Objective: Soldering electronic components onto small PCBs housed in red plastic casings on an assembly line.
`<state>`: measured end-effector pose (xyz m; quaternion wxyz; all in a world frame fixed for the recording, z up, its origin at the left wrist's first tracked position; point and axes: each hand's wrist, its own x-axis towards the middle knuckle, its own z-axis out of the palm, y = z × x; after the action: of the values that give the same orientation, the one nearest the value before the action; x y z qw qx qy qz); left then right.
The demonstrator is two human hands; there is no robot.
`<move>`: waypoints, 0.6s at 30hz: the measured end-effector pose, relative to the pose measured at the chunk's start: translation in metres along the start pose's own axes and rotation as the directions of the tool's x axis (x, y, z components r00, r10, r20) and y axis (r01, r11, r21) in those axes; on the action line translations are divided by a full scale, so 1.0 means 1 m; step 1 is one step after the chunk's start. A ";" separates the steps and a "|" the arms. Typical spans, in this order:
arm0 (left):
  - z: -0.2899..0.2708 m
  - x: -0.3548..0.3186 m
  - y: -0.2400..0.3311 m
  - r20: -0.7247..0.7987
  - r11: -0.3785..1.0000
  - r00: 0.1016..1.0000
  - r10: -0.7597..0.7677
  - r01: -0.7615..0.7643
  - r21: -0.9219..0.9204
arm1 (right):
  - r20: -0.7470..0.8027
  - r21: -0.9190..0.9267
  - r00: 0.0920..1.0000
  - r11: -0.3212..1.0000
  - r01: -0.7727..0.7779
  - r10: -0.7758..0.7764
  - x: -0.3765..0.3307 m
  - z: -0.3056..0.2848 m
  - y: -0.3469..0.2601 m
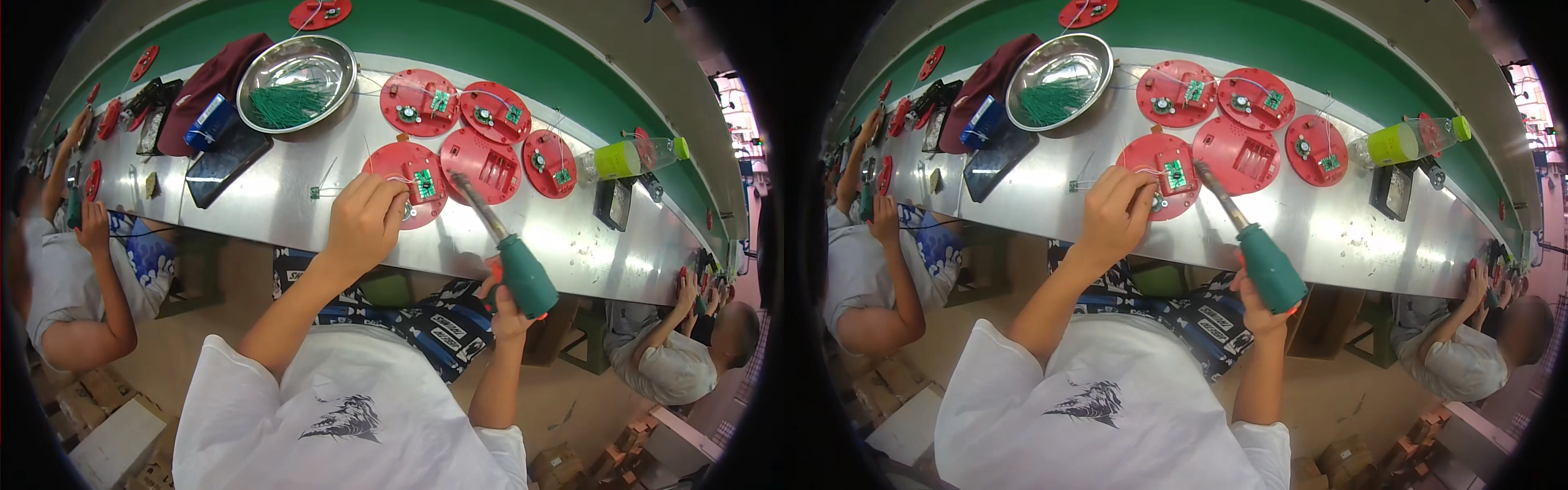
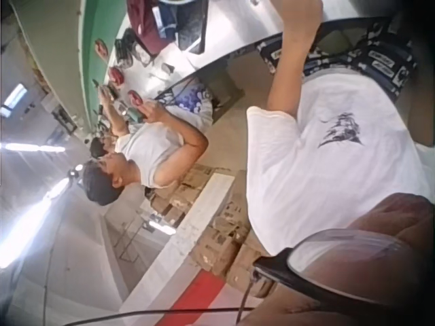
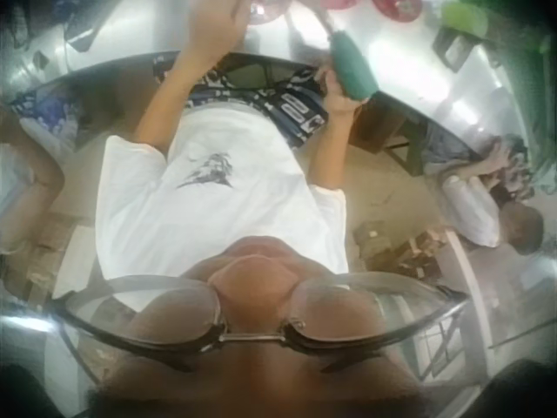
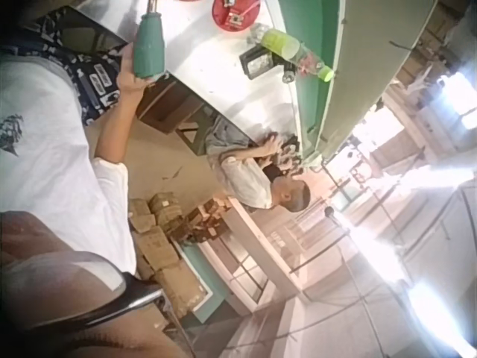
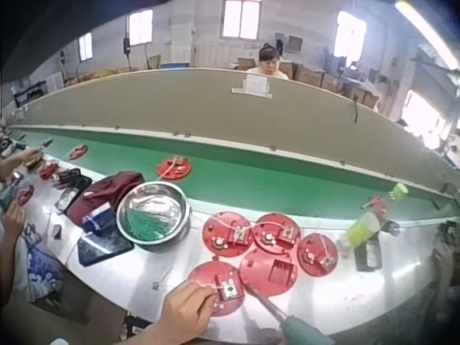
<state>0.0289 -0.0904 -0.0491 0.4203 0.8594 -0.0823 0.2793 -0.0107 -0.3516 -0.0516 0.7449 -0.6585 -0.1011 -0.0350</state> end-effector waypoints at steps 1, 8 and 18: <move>0.004 0.000 -0.002 -0.010 0.994 0.998 0.070 -0.069 0.083 | -0.002 -0.006 1.000 1.000 -0.008 0.008 0.000 -0.001 -0.004; 0.008 0.001 0.001 -0.026 0.986 0.997 0.077 -0.072 0.147 | 0.089 -0.354 0.996 0.935 0.033 -0.001 -0.006 -0.005 -0.003; 0.009 0.001 -0.001 -0.016 0.963 0.990 0.143 -0.135 0.231 | 0.236 -0.346 0.968 0.938 -0.004 0.091 0.002 -0.011 -0.007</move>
<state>0.0337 -0.0964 -0.0538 0.2988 0.8897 -0.1028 0.3296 -0.0090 -0.3637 -0.0460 0.6012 -0.7793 -0.1699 0.0487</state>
